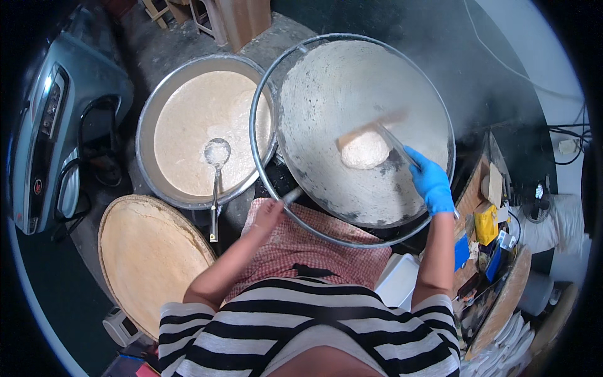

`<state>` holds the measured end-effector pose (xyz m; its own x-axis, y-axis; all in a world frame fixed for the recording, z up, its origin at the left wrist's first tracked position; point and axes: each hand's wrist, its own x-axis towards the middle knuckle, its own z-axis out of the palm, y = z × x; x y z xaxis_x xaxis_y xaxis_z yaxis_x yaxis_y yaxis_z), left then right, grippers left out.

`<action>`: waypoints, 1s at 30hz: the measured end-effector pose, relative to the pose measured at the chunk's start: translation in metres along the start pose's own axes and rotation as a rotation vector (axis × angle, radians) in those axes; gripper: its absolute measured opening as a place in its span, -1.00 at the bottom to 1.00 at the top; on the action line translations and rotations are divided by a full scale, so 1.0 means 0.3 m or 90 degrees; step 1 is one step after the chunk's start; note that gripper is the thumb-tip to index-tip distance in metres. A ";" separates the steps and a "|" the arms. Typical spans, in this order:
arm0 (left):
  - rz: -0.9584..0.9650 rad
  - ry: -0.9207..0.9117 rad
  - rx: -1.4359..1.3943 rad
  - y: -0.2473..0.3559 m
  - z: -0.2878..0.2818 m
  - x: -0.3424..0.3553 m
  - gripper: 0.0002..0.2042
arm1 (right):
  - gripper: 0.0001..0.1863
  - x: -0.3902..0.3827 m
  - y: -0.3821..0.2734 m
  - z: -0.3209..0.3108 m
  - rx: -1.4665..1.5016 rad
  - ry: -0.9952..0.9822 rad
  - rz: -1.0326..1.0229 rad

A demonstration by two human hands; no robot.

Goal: The person ladles batter onto a hot griddle, spreads it into a thin circle, cooks it, then folds and removes the crepe onto a woven tray. The cycle repeats with a second crepe.

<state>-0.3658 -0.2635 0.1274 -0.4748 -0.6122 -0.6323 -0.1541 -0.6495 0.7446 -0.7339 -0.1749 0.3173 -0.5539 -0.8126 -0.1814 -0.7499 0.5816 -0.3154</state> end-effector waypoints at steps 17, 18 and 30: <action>-0.003 0.094 -0.017 0.263 -0.062 0.194 -0.76 | -0.57 0.121 -0.067 0.085 0.047 -0.076 -0.208; 0.008 0.102 -0.017 0.267 -0.059 0.194 -0.75 | -0.58 0.138 -0.067 0.102 0.036 -0.091 -0.231; -0.018 0.043 -0.060 0.023 0.083 0.007 -0.70 | -0.51 -0.059 0.013 0.049 0.231 -0.198 0.079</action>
<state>-0.3893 -0.2580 0.1366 -0.4111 -0.6204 -0.6679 -0.0828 -0.7042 0.7051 -0.7218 -0.1588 0.3055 -0.4551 -0.7434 -0.4902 -0.4800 0.6685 -0.5681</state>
